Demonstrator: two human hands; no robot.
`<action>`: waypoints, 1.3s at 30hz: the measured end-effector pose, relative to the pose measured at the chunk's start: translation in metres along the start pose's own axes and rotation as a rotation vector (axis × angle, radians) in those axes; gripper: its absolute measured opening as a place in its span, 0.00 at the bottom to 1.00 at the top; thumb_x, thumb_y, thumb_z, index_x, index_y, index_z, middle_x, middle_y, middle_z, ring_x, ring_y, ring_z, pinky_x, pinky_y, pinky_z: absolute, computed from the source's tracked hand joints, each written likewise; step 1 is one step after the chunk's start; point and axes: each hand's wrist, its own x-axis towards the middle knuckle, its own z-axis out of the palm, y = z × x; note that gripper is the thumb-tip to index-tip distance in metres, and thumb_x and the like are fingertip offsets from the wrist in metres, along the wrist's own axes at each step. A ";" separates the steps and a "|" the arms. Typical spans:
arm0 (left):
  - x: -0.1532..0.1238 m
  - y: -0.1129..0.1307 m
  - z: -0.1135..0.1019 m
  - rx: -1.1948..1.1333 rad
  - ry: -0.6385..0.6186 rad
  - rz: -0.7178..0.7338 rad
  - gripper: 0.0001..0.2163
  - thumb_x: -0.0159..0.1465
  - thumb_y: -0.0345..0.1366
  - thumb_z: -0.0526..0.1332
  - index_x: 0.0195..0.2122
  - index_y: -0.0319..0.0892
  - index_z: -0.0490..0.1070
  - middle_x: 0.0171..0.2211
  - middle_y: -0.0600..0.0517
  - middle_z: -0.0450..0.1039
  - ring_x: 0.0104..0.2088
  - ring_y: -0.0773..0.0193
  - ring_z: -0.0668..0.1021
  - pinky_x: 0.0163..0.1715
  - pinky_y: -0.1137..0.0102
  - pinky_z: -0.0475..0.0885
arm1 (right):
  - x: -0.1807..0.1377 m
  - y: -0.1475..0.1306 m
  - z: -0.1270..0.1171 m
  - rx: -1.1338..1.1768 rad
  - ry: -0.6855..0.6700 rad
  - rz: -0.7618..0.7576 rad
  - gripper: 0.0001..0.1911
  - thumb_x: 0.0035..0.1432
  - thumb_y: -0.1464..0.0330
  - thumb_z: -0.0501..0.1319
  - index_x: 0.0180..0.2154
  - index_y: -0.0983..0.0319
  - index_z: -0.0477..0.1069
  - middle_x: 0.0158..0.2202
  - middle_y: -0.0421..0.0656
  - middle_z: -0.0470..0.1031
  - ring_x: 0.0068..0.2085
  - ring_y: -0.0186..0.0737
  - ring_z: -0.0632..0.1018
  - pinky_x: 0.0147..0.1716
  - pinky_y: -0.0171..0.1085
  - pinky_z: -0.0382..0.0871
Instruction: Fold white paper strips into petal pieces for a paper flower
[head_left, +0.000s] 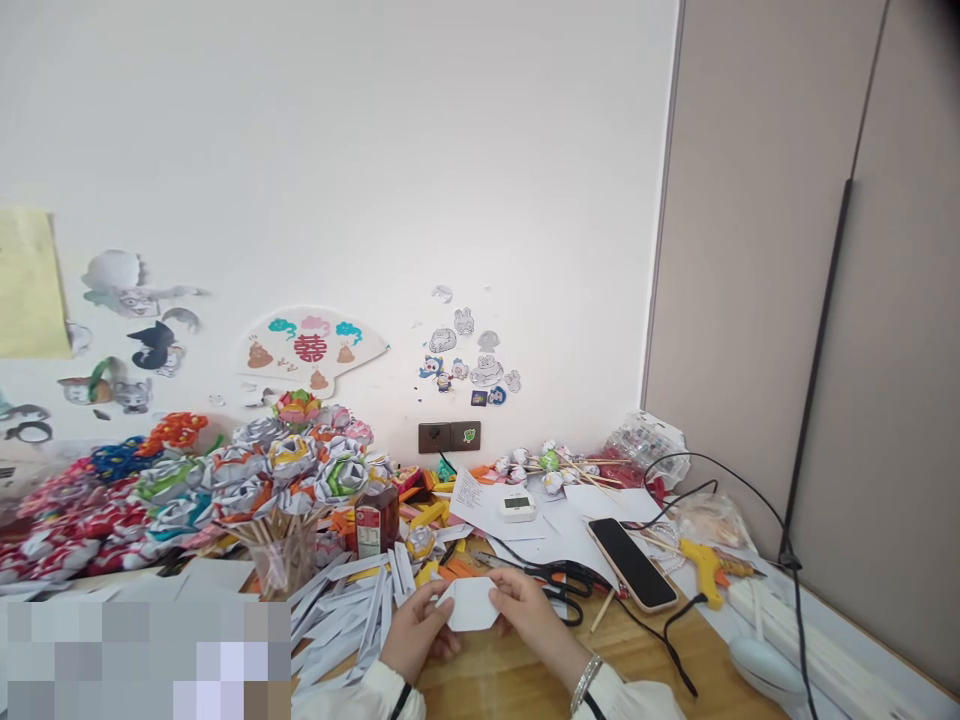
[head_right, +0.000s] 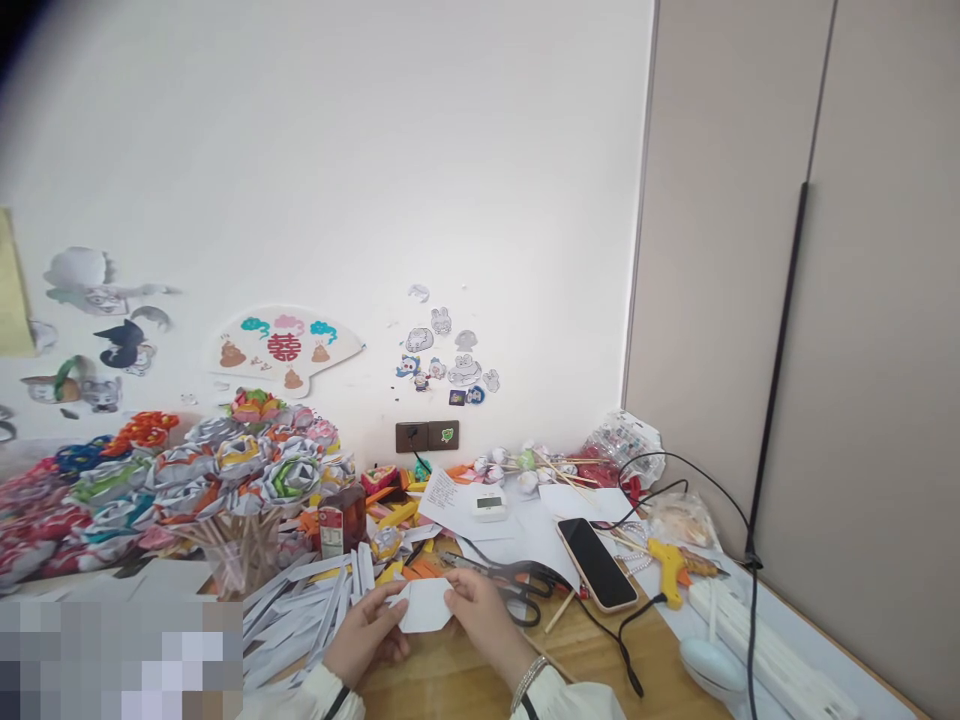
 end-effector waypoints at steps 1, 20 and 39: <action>0.000 0.000 0.000 -0.006 -0.002 -0.003 0.25 0.38 0.51 0.63 0.35 0.41 0.64 0.11 0.59 0.68 0.12 0.66 0.71 0.11 0.75 0.63 | -0.001 -0.001 0.000 0.006 0.001 0.005 0.16 0.45 0.62 0.59 0.35 0.65 0.67 0.25 0.40 0.70 0.22 0.32 0.70 0.17 0.28 0.60; -0.002 0.008 0.000 -0.094 -0.028 -0.051 0.21 0.39 0.50 0.63 0.27 0.39 0.67 0.14 0.57 0.69 0.14 0.68 0.71 0.13 0.74 0.64 | -0.005 -0.013 0.004 -0.013 0.044 -0.055 0.16 0.44 0.59 0.59 0.32 0.63 0.73 0.28 0.44 0.73 0.24 0.36 0.71 0.20 0.33 0.63; -0.005 0.005 0.006 0.118 0.010 0.020 0.21 0.36 0.52 0.63 0.25 0.41 0.64 0.11 0.60 0.67 0.11 0.71 0.68 0.12 0.76 0.62 | -0.004 -0.007 0.000 -0.338 0.097 -0.114 0.10 0.45 0.65 0.59 0.29 0.64 0.73 0.29 0.44 0.74 0.30 0.40 0.72 0.30 0.35 0.64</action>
